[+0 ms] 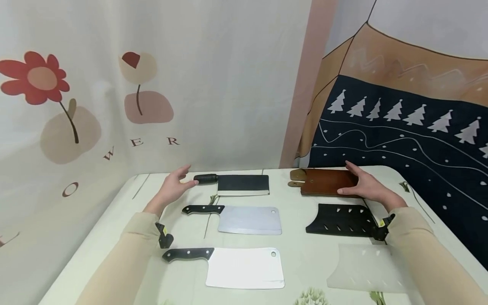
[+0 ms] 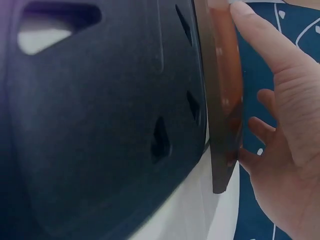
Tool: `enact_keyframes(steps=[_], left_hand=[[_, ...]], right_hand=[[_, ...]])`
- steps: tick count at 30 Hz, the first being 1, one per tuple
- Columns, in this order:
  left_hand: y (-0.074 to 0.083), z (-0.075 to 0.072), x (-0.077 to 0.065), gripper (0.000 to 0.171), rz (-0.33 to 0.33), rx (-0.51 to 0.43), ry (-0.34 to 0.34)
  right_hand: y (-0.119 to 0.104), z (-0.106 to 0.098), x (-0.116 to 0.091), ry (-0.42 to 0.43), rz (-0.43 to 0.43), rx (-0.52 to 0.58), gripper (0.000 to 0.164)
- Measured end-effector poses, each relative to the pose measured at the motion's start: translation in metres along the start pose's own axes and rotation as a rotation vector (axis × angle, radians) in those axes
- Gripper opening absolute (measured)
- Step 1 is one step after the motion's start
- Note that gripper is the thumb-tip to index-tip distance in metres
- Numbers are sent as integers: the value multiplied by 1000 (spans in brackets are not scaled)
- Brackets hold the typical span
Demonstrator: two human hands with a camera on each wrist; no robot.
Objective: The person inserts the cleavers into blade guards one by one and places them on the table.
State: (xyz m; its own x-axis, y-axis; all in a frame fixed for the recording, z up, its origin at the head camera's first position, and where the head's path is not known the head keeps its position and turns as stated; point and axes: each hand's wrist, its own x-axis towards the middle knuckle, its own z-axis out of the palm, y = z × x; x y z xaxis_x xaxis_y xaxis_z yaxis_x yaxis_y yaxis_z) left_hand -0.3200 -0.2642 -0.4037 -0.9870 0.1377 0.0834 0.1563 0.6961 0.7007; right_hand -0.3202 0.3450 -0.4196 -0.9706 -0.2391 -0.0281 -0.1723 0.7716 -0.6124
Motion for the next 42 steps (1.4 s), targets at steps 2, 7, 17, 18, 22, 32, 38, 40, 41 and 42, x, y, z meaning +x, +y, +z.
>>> enact_keyframes(steps=[2, 7, 17, 18, 22, 32, 38, 40, 41, 42], left_hand=[[-4, 3, 5, 76, -9, -21, -4], [-10, 9, 15, 78, -38, -85, -9], [-12, 14, 23, 81, -102, -156, -20], [-12, 14, 23, 80, -102, -163, -17], [-13, 20, 26, 79, -93, -212, -36], [-19, 30, 37, 71, -69, -185, -48], [-23, 30, 47, 65, -44, -143, -78], [-25, 30, 49, 61, -51, -127, -93], [-25, 30, 49, 60, -53, -126, -104], [-26, 29, 50, 59, -56, -129, -116]], right_hand=[[1, 0, 2, -13, -3, 3, 123], [1, 2, 6, -51, -39, -19, 122], [-7, 6, 26, -110, -57, -135, 125], [-8, 5, 28, -120, -60, -150, 125], [-9, 2, 31, -172, -54, -183, 125], [-7, 2, 33, -213, -72, -207, 120], [-8, 3, 34, -220, -88, -180, 118], [-8, 3, 33, -217, -95, -172, 116], [-8, 3, 33, -213, -98, -174, 115], [-8, 3, 33, -208, -102, -175, 114]])
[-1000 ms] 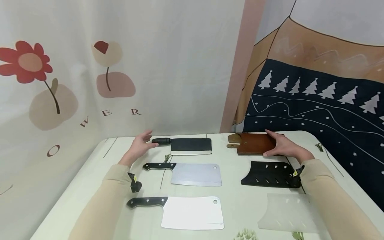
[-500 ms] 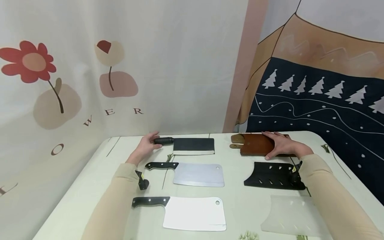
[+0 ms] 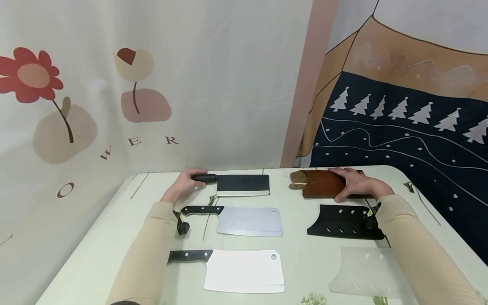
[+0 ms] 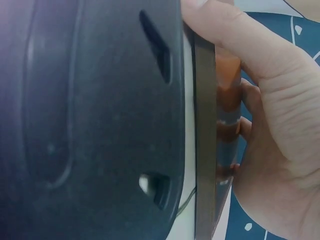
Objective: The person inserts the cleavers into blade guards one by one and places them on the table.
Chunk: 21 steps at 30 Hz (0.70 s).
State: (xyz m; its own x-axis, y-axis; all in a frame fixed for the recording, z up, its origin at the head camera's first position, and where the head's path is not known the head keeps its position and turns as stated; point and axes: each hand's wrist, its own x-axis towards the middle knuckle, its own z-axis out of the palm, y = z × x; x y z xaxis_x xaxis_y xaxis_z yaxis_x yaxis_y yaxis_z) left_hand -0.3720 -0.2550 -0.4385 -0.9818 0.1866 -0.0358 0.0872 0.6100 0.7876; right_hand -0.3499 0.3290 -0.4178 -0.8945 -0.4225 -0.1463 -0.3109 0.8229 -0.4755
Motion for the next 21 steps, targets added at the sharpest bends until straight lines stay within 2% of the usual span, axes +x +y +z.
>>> enact_keyframes(steps=[4, 11, 18, 21], left_hand=[[3, -6, -4, 58, 0, -24, -45], [10, -9, -16, 60, 8, -143, -133], [7, -11, -22, 57, 36, -146, -137], [6, -11, -22, 58, 38, -230, -144]], right_hand=[[-3, -1, 0, 21, 0, -20, 113], [-4, 0, -2, 27, 6, -39, 114], [-9, 2, 1, 29, -21, -35, 114], [-12, 3, 2, 31, -30, -45, 114]])
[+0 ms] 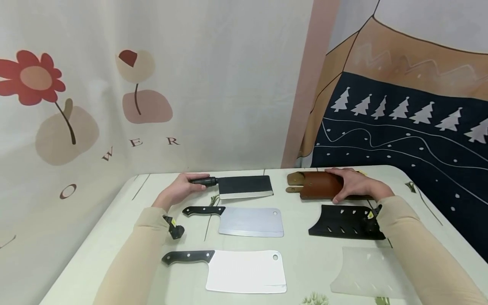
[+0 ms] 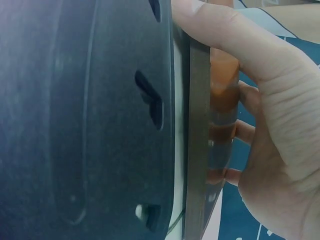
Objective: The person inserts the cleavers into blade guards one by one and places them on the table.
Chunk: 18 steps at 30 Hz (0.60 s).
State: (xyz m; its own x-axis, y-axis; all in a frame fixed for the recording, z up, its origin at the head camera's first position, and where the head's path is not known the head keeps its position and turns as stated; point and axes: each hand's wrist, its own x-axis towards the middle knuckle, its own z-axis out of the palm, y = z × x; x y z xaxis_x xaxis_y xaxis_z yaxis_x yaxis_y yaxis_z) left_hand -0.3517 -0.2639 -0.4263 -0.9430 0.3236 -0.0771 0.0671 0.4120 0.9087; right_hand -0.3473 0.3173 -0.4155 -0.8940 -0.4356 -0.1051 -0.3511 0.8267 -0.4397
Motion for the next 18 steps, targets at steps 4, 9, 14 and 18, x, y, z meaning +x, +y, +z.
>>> enact_keyframes(steps=[4, 9, 14, 18], left_hand=[[3, 1, 1, 57, 10, -106, -8], [12, 3, -2, 54, 18, -122, 5], [20, 7, -4, 55, 51, -178, -10], [22, 11, -3, 56, 66, -203, -22]], right_hand=[[-3, 0, 0, 7, -15, 5, 114], [-9, -2, 0, 7, -36, 11, 115], [-19, -3, 2, 6, -40, 17, 112], [-27, -2, 3, -2, -42, 28, 111]])
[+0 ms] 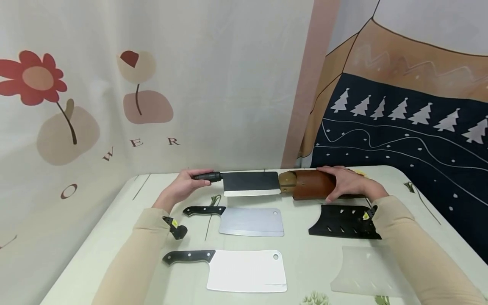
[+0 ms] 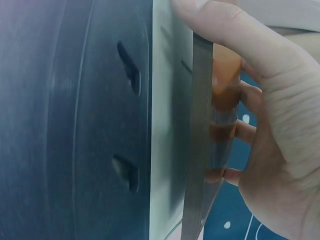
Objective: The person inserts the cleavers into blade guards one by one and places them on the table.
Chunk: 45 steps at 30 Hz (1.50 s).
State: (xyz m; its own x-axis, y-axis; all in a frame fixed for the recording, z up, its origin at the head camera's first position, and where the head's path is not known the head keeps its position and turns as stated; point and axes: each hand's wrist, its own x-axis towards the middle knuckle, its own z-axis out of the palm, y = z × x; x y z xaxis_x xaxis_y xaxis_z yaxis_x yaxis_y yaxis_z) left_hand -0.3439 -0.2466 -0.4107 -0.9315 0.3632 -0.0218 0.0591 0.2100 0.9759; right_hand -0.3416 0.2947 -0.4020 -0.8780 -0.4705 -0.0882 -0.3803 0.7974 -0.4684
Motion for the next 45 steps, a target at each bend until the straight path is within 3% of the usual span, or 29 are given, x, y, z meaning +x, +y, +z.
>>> enact_keyframes(steps=[8, 25, 45], left_hand=[[6, 10, 3, 55, -1, 42, -9], [11, 29, 11, 54, 2, -51, -54], [12, 52, 20, 51, 2, -95, -50]], right_hand=[[-12, 1, 2, 14, -9, 20, 110], [-25, 6, 8, 19, -20, 32, 109], [-38, 6, 10, 23, -67, 25, 109]])
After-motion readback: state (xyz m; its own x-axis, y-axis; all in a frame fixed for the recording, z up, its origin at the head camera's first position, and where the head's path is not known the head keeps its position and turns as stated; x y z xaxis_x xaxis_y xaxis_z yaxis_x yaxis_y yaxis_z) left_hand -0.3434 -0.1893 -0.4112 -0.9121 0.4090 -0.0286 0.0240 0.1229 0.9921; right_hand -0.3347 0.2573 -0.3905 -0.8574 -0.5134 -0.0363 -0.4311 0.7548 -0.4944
